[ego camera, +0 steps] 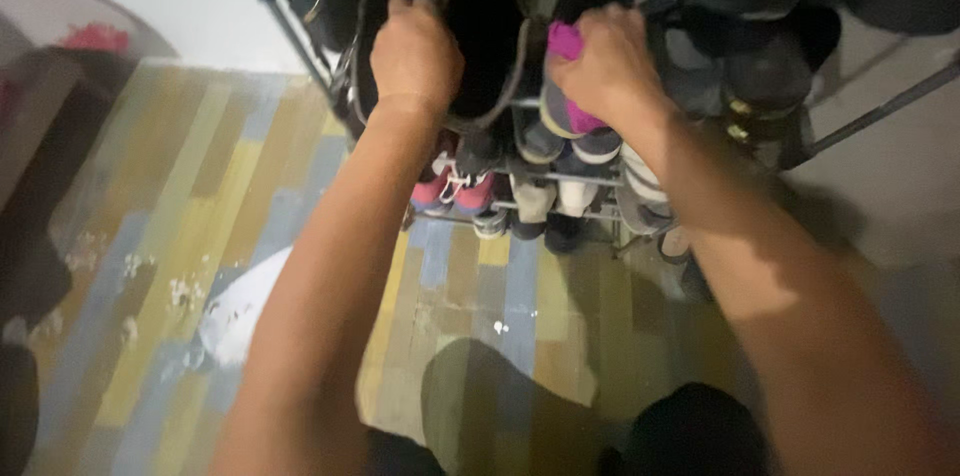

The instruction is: The person wipes multiple pairs of shoes on a metal shoe rack using a pink cloth. They remove shoes from the rack, wipe them, and place them back, repeating the process across several pairs.

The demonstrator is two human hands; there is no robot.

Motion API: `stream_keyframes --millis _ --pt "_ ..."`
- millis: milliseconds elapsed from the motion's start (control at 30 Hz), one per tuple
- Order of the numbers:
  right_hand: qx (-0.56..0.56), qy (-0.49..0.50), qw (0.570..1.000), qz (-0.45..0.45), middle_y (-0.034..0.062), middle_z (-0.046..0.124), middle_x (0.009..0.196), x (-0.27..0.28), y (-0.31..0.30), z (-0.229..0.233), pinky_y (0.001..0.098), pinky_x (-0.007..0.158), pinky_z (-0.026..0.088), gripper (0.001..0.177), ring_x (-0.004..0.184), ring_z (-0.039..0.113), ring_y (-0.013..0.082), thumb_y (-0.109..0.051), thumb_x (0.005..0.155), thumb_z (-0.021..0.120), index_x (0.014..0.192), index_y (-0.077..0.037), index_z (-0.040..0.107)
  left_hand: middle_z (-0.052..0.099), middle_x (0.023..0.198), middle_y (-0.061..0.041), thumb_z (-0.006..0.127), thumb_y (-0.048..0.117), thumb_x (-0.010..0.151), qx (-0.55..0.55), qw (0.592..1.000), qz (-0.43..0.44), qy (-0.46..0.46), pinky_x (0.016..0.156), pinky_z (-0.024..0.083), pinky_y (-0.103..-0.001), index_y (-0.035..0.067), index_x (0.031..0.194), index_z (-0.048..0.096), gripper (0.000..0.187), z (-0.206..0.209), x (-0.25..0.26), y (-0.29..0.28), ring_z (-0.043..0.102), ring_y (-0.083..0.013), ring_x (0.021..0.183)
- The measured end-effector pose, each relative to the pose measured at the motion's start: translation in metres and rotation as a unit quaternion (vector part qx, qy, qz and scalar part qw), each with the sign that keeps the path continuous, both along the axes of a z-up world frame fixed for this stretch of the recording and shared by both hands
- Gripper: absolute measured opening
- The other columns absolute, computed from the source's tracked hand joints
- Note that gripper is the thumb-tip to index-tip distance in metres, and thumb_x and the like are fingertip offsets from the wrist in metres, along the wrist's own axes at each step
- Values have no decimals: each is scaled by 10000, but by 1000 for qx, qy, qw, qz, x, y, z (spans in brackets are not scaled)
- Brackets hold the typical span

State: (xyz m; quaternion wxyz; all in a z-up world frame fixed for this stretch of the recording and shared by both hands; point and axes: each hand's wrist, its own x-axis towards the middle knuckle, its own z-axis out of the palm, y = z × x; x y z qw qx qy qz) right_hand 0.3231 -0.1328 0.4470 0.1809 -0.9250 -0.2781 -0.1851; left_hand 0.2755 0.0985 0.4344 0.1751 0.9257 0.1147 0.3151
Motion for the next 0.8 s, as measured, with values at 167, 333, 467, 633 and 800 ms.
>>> stream_keyframes --millis 167,333,467,633,800 --pt "27 -87 981 170 273 590 1098 -121 -32 44 508 907 474 277 1087 537 446 -105 819 742 1000 67 623 626 1036 -289 621 117 937 -30 995 -91 -27 749 522 -600 18 968 635 104 13 -134 -19 640 -528 843" --pt "39 25 950 308 175 598 1032 -224 -24 27 480 868 471 186 960 578 341 -125 836 702 935 -2 604 614 887 -238 676 112 925 -72 990 -119 34 658 518 -554 37 937 640 85 1 -278 -4 638 -481 774" --pt "23 194 925 325 205 633 1050 -244 10 -77 477 853 478 271 989 584 401 -147 794 726 970 30 619 620 851 -226 684 108 888 -97 990 -79 60 630 520 -548 50 931 650 80 -97 -322 18 637 -467 723" --pt "-126 238 939 216 289 608 1062 -216 68 -275 512 1008 437 311 1083 544 445 -244 978 649 946 65 649 625 921 -252 617 183 939 -99 975 9 200 629 545 -550 35 921 572 156 -311 -303 57 658 -480 713" --pt "-151 211 945 202 230 611 1129 -182 80 -437 494 1030 426 249 1128 526 414 -96 827 624 1032 40 656 625 1036 -263 552 126 930 -83 964 125 221 775 582 -491 -2 983 579 141 -501 -271 83 674 -453 901"
